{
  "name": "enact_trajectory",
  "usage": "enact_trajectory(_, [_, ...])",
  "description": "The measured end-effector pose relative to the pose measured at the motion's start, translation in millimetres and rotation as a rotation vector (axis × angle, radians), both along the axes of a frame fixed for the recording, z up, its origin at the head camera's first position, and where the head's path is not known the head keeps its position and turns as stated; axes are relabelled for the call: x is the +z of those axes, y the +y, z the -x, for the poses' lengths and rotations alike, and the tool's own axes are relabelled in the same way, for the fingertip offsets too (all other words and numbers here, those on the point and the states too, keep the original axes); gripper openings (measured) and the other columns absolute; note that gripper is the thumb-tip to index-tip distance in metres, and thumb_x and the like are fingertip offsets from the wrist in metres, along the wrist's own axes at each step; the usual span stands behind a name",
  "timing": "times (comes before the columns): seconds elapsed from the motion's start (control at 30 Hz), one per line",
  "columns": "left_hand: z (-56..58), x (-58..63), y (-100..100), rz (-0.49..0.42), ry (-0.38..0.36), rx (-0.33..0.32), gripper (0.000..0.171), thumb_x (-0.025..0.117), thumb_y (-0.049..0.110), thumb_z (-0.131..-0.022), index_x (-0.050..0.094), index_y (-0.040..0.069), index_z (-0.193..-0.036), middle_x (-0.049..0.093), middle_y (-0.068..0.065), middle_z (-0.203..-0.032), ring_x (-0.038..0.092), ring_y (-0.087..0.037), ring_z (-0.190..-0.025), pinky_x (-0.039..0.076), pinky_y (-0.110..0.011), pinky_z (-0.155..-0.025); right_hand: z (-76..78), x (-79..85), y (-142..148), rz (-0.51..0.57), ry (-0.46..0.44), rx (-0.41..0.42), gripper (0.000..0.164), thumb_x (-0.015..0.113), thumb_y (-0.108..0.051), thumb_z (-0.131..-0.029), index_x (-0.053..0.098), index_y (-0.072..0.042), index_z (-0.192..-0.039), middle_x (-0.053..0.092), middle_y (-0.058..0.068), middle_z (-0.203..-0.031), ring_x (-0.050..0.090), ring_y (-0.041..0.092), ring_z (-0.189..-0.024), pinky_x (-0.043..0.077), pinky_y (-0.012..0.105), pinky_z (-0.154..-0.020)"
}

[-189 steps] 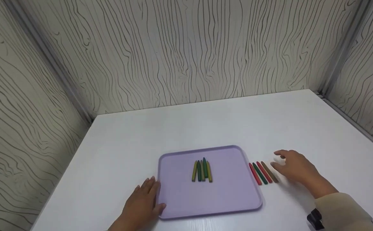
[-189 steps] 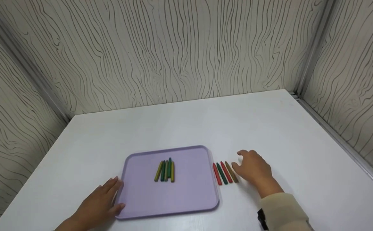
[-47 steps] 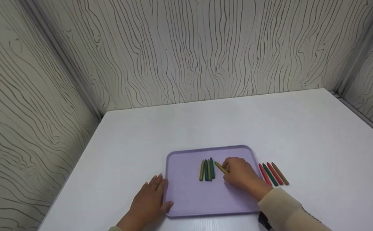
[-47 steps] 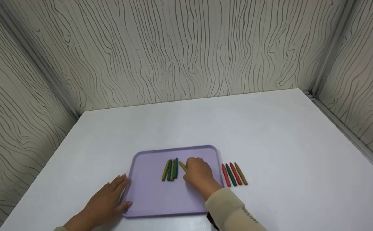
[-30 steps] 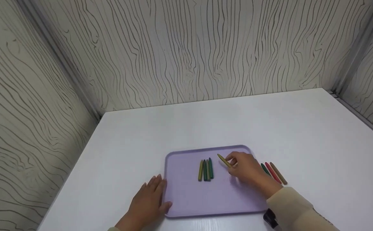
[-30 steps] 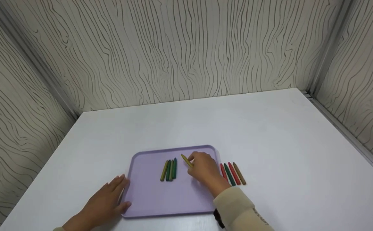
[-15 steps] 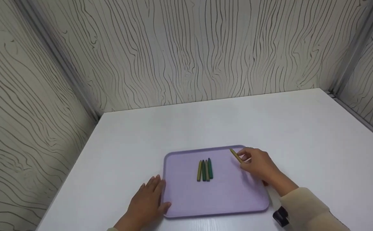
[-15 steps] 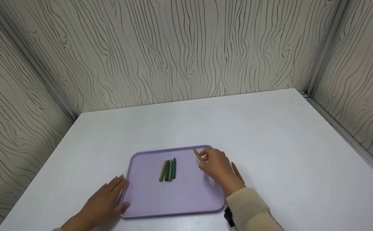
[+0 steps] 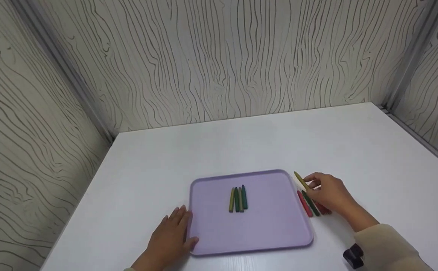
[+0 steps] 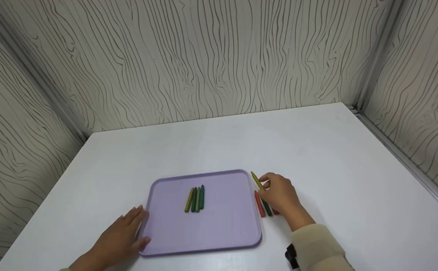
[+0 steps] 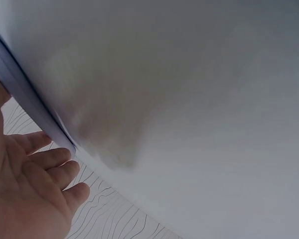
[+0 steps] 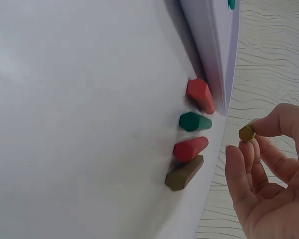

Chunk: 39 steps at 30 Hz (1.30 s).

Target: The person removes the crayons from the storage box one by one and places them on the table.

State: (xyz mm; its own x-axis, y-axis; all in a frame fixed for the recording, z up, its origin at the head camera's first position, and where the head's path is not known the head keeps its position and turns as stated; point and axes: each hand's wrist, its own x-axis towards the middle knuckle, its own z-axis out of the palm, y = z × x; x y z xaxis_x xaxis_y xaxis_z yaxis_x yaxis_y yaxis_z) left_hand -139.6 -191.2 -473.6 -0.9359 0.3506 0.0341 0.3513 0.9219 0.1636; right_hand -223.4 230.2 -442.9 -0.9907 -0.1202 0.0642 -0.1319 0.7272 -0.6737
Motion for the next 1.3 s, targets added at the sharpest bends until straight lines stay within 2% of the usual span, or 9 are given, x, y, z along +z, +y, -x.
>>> enact_trajectory(0.27, [-2.3, -0.8, 1.3, -0.04, -0.049, 0.036, 0.074, 0.06, 0.045, -0.09, 0.039, -0.002, -0.142, 0.032, -0.022, -0.149, 0.027, -0.04, -0.137, 0.025, -0.059, -0.107, -7.6, -4.2, 22.9, -0.014, -0.059, -0.04, 0.033, 0.064, -0.006, -0.082, 0.061, 0.005, -0.112, 0.064, 0.014, -0.094, 0.062, 0.023, -0.077, 0.05, 0.033, -0.057])
enact_trajectory(0.6, [-1.4, -1.1, 1.0, -0.029, -0.068, 0.047, 0.074, 0.059, 0.046, -0.09, 0.038, -0.001, -0.143, 0.031, -0.021, -0.15, 0.026, -0.039, -0.137, 0.024, -0.058, -0.108, -15.5, -10.7, 38.1, -0.074, -0.126, -0.078, 0.032, 0.066, -0.006, -0.082, 0.061, 0.007, -0.111, 0.064, 0.011, -0.089, 0.056, 0.023, -0.076, 0.046, 0.032, -0.058])
enact_trajectory(1.03, [-1.9, 1.0, 2.1, -0.023, -0.051, 0.028, 0.073, 0.061, 0.044, -0.089, 0.04, -0.002, -0.142, 0.033, -0.022, -0.148, 0.029, -0.041, -0.136, 0.026, -0.059, -0.106, -22.8, -12.7, 42.9, -0.113, -0.142, -0.061, 0.032, 0.067, -0.008, -0.082, 0.062, 0.007, -0.109, 0.064, 0.007, -0.088, 0.057, 0.022, -0.076, 0.047, 0.034, -0.061])
enact_trajectory(1.3, [-3.3, 1.1, 3.4, -0.046, -0.06, 0.046, 0.073, 0.061, 0.043, -0.09, 0.039, -0.002, -0.142, 0.031, -0.021, -0.149, 0.026, -0.039, -0.138, 0.023, -0.058, -0.108, -26.0, -11.6, 44.4, -0.107, -0.135, -0.032, 0.039, 0.068, -0.01, -0.079, 0.06, 0.007, -0.113, 0.062, 0.005, -0.086, 0.055, 0.019, -0.073, 0.045, 0.032, -0.06])
